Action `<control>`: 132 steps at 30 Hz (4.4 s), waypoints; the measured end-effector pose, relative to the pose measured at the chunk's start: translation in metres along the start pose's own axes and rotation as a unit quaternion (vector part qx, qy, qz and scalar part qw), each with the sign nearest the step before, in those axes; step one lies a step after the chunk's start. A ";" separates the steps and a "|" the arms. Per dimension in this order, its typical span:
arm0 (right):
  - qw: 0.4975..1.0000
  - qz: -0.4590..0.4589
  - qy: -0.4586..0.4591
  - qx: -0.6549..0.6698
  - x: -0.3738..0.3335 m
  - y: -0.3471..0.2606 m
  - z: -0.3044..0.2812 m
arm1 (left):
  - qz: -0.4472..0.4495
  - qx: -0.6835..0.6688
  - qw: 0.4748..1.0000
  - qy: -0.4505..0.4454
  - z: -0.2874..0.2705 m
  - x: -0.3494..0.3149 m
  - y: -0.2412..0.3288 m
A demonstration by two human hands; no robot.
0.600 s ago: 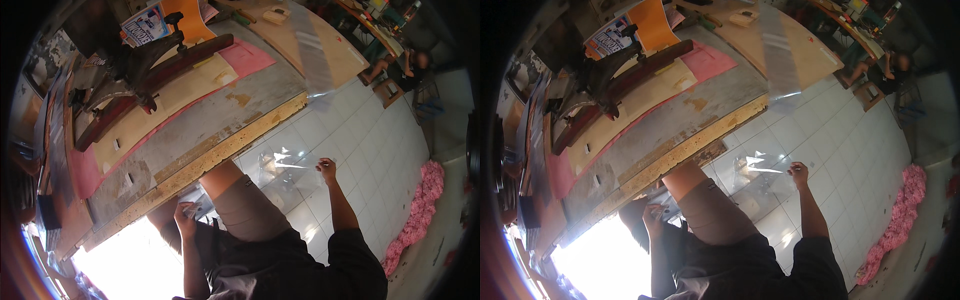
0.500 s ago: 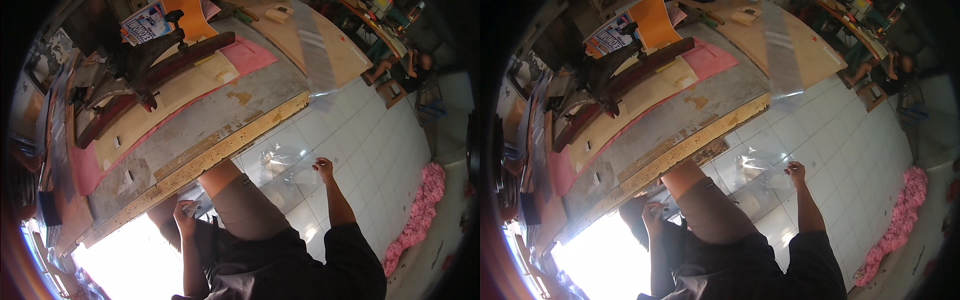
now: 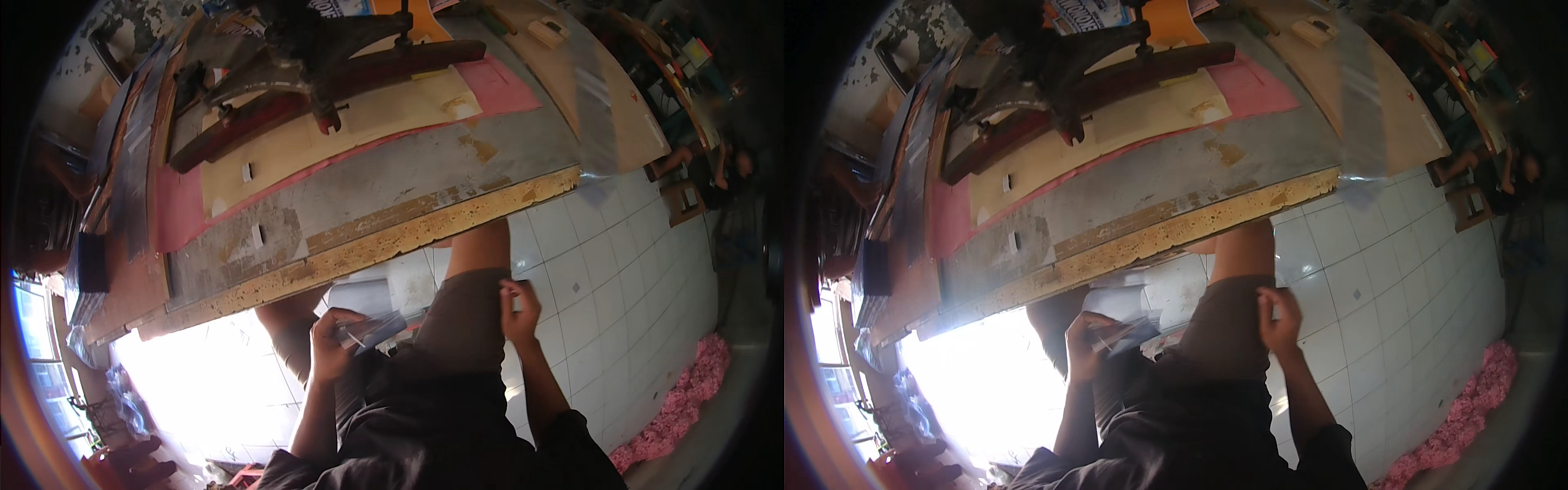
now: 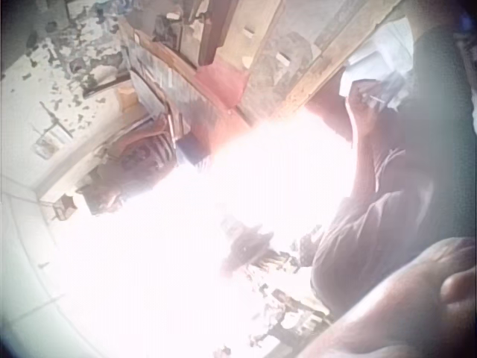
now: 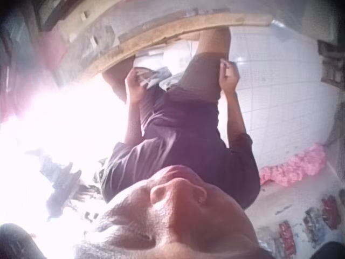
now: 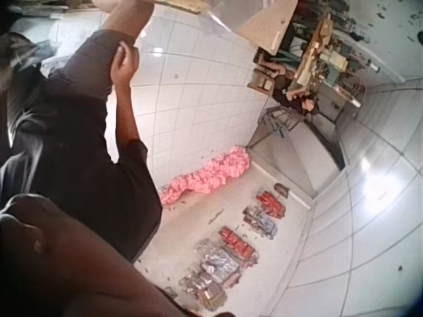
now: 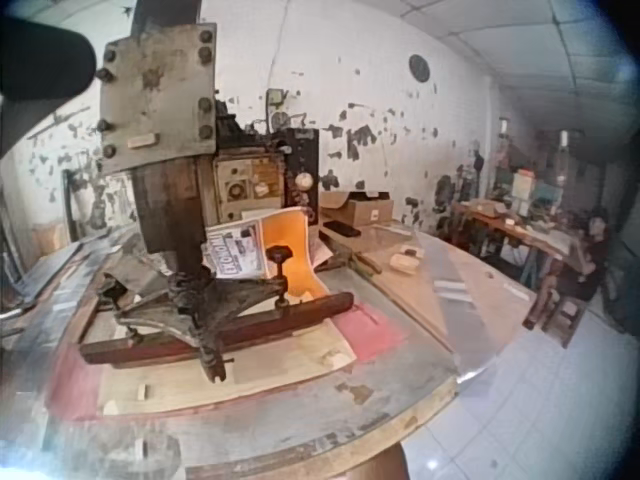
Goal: The person operates a manual press machine by repeatedly pushing down the lever to process small items placed on the work surface. They handle a stack of small rectangular objects and a clear plastic sheet, placing them under the press head and cycling the machine.
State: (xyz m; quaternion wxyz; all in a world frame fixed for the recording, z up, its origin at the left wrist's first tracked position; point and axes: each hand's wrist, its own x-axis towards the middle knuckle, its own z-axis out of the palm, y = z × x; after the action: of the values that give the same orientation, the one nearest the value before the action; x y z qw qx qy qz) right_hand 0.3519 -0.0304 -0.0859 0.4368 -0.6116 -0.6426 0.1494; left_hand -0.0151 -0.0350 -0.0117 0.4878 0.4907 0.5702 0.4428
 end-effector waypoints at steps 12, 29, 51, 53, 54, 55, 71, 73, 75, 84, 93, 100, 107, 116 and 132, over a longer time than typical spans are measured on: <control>0.946 0.014 -0.260 0.195 0.048 -0.133 0.041 | 0.069 0.044 0.987 -0.139 0.013 -0.006 0.001; 0.871 0.056 -0.307 0.379 0.050 -0.136 0.036 | 0.050 0.040 0.986 -0.154 0.014 0.000 0.009; 0.900 0.134 -0.279 0.306 0.085 -0.060 0.003 | -0.020 0.052 0.960 -0.273 0.026 -0.002 0.018; 0.907 0.100 -0.306 0.272 0.078 -0.067 0.003 | 0.006 0.090 0.955 -0.281 0.026 -0.004 0.017; 0.907 0.085 -0.326 0.253 0.074 -0.075 -0.001 | 0.014 0.105 0.954 -0.281 0.028 -0.006 0.018; 0.831 0.116 -0.322 0.438 0.070 -0.079 -0.010 | 0.007 0.086 0.955 -0.283 0.028 -0.006 0.021; 0.849 0.151 -0.315 0.397 0.099 -0.094 -0.043 | 0.018 0.072 0.955 -0.288 0.033 0.002 0.027; 0.940 0.109 -0.311 0.085 0.096 -0.095 -0.039 | 0.026 0.044 0.955 -0.293 0.034 0.004 0.026; 0.922 0.114 -0.300 0.215 0.092 -0.098 -0.040 | 0.029 0.044 0.958 -0.282 0.035 0.002 0.027; 0.898 0.106 -0.315 0.288 0.096 -0.077 -0.038 | -0.016 0.005 0.954 -0.299 0.033 0.008 0.027; 0.944 0.111 -0.308 0.033 0.108 -0.051 -0.028 | -0.009 0.001 0.952 -0.307 0.030 0.012 0.031; 0.890 0.256 -0.268 0.265 0.109 -0.059 -0.024 | -0.006 -0.006 0.949 -0.316 0.031 0.015 0.037; 0.947 0.163 -0.238 -0.141 0.098 -0.048 -0.024 | -0.013 0.012 0.948 -0.317 0.029 0.014 0.034; 0.955 0.079 -0.281 0.060 0.089 -0.080 -0.033 | -0.030 0.010 0.946 -0.322 0.030 0.014 0.037; 0.805 -0.096 -0.532 0.243 0.064 -0.178 -0.048 | -0.008 -0.007 0.970 -0.245 0.033 0.007 0.024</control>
State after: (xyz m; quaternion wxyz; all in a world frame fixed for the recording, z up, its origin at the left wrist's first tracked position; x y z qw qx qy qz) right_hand 0.2795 -0.0253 0.0954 0.1730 -0.2454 -0.7720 0.5603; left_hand 0.0203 -0.0238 0.0063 0.6192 0.5765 0.4342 0.3095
